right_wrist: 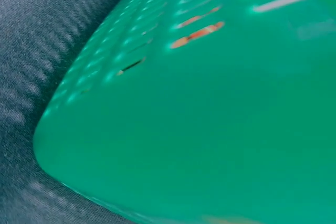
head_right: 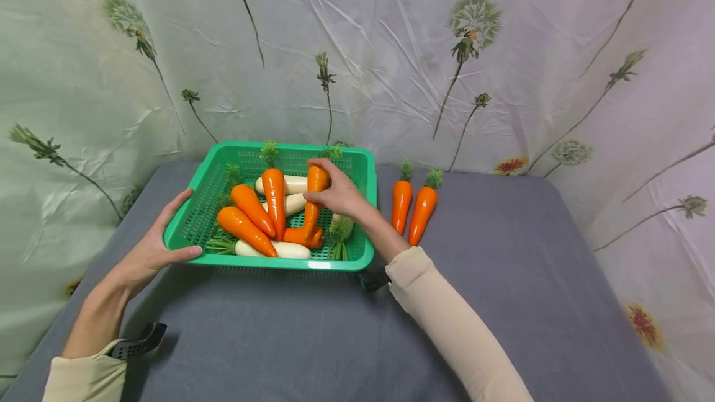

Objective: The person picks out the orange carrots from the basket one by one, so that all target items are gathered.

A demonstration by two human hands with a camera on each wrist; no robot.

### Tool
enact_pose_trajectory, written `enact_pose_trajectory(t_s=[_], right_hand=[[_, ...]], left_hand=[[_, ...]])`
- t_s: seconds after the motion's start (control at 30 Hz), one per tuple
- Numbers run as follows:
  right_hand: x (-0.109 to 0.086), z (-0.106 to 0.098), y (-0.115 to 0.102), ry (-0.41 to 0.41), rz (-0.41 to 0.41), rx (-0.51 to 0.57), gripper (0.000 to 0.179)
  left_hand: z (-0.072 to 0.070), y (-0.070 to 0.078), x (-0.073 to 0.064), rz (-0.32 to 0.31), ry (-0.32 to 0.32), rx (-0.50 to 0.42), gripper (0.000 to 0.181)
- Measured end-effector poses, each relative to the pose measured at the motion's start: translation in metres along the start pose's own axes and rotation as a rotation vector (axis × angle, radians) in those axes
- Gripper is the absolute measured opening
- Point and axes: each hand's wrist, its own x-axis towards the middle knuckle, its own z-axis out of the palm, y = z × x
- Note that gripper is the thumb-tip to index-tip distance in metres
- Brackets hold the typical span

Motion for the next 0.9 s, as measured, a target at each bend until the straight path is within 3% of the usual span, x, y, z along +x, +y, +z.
enact_pose_trajectory(t_s=[0.17,0.6,0.9], right_hand=[[-0.008,-0.008,-0.007,0.014,-0.038,-0.01,0.073],[-0.021,-0.032,-0.007,0.091,-0.024,0.114,0.071],[-0.028,-0.045,-0.009,0.099,-0.051,0.19,0.07]], left_hand=[[0.0,-0.001,0.0,0.002,0.002,0.008,0.108],[0.0,-0.002,0.001,0.004,0.004,0.011,0.109],[0.001,-0.001,0.001,-0.001,0.006,0.005,0.108]])
